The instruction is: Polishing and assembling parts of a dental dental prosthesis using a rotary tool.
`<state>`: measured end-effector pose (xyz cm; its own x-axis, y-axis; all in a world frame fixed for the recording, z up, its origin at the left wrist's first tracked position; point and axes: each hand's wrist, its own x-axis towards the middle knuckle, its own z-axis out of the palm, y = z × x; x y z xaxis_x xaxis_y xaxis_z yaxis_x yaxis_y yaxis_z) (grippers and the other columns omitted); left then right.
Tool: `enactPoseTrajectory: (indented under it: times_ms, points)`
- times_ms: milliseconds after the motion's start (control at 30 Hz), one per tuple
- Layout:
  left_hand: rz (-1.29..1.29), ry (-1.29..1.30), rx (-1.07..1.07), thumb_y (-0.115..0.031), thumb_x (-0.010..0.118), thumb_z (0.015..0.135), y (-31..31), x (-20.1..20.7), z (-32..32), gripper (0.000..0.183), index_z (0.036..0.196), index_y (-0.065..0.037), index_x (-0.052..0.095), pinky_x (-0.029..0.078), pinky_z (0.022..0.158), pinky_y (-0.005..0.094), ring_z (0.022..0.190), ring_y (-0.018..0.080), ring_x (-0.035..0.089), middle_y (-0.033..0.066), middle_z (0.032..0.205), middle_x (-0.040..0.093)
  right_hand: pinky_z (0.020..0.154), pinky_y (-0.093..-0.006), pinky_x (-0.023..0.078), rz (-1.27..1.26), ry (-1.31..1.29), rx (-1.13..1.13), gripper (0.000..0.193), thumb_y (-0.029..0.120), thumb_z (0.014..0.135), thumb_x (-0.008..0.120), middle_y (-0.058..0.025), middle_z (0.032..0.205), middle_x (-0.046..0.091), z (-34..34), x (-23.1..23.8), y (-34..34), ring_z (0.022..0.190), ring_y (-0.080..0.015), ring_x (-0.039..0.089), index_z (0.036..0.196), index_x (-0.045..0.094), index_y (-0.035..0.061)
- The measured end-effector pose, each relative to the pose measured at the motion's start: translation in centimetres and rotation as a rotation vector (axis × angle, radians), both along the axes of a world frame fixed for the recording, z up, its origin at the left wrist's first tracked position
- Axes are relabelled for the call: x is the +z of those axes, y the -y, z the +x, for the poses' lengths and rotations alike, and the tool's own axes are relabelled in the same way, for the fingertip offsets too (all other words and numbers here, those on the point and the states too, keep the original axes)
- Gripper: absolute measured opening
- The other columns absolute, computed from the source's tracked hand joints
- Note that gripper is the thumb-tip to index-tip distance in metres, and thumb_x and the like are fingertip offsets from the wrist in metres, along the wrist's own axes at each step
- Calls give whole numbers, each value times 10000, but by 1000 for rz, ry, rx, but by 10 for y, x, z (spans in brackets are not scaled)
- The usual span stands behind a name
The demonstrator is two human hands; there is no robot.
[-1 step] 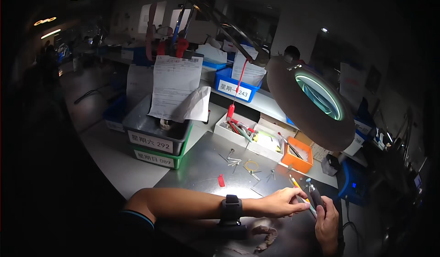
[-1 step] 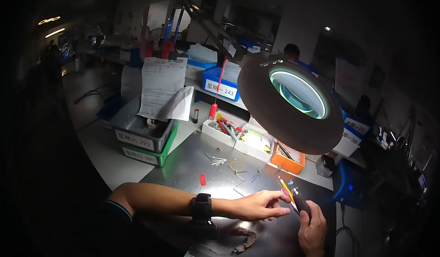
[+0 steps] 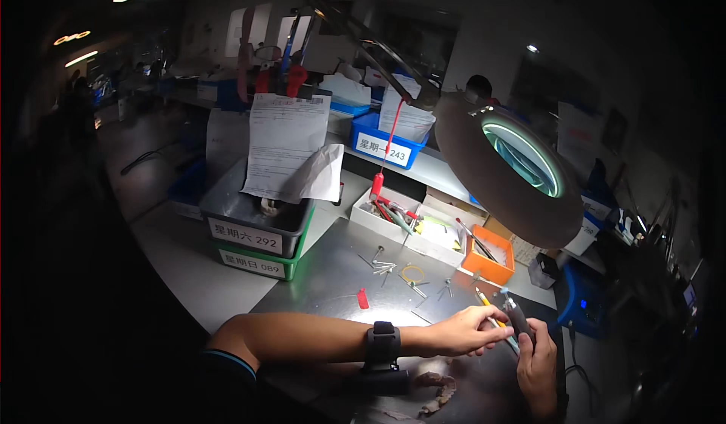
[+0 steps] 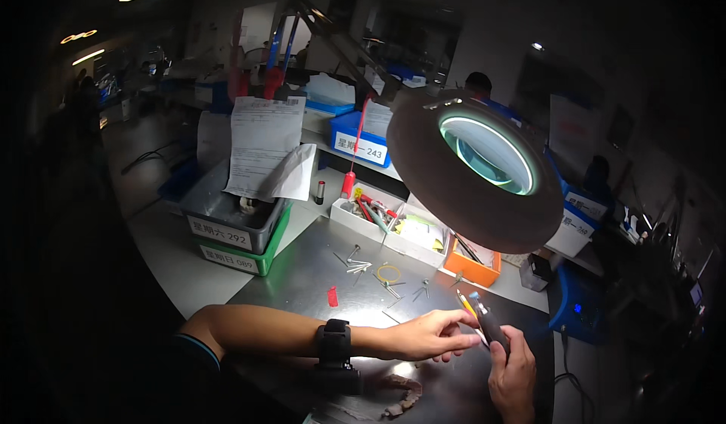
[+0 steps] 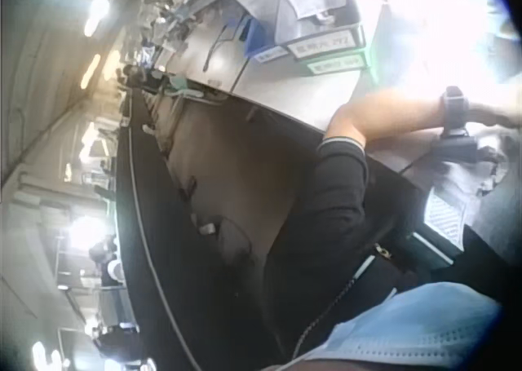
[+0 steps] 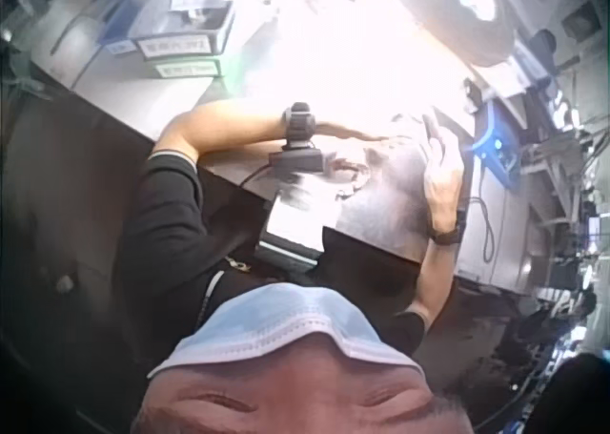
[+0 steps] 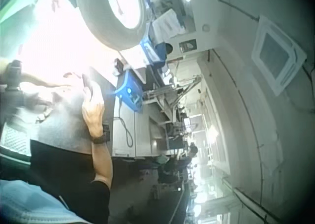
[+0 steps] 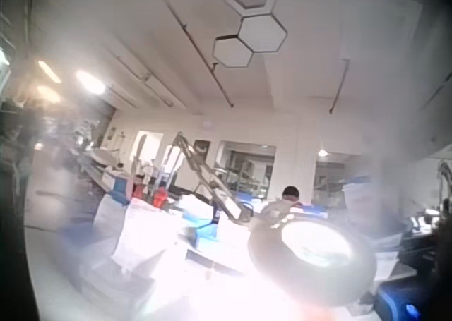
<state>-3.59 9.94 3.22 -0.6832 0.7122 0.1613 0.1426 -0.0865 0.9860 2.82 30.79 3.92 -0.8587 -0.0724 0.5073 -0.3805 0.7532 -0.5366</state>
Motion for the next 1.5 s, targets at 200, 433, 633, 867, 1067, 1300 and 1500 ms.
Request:
enactPoseTrajectory:
  times_ms: [200,433,633,867,1067,1300,1500]
  points:
    - [-211,-721,-10,-119,618,920,40,-14,-29,189,1067,-15,679,547,728,376,823,304,691,159,916,701,775,-418,497,95,-117,97,285,172,929,619,-210,1018,627,-21,-7,28,911,-394,635,1157,581,5]
    - [-489,-628,-173,-176,718,864,43,-6,-27,264,1086,-35,701,502,616,294,650,158,598,68,797,643,781,-423,494,227,84,19,352,213,910,650,-206,1040,632,-12,-13,15,928,-388,639,1168,579,-17]
    - [-95,-297,75,-217,701,923,29,-8,-16,462,1279,32,544,533,724,299,808,121,634,73,905,666,794,-412,496,-74,8,58,301,93,864,691,-228,1019,639,-12,-14,19,916,-387,645,1105,562,-32]
    - [554,202,145,-285,361,1078,-18,8,4,269,1048,-45,480,459,1010,387,1084,233,620,100,999,607,805,-411,491,-110,29,120,312,90,854,690,-229,987,641,1,-6,41,918,-396,642,1110,557,-30]
    - [539,352,67,-285,507,1028,-31,26,17,423,657,-118,393,406,498,294,462,138,435,-7,534,383,801,-326,492,-429,370,366,297,102,832,727,-95,923,664,6,-13,37,883,-168,625,1065,580,-7]
    - [450,92,105,-380,309,1075,-7,16,-35,482,842,-36,553,491,841,348,824,202,598,88,834,582,719,-273,459,-548,669,296,286,196,865,742,-50,837,606,-1,-12,40,783,-105,556,1016,605,-5]
    - [-496,-430,81,-375,627,950,61,22,-77,461,1240,-19,593,467,959,367,1106,238,589,153,1172,620,604,-279,406,-445,670,287,301,260,882,728,-27,745,551,0,-17,40,673,-87,495,974,592,8]
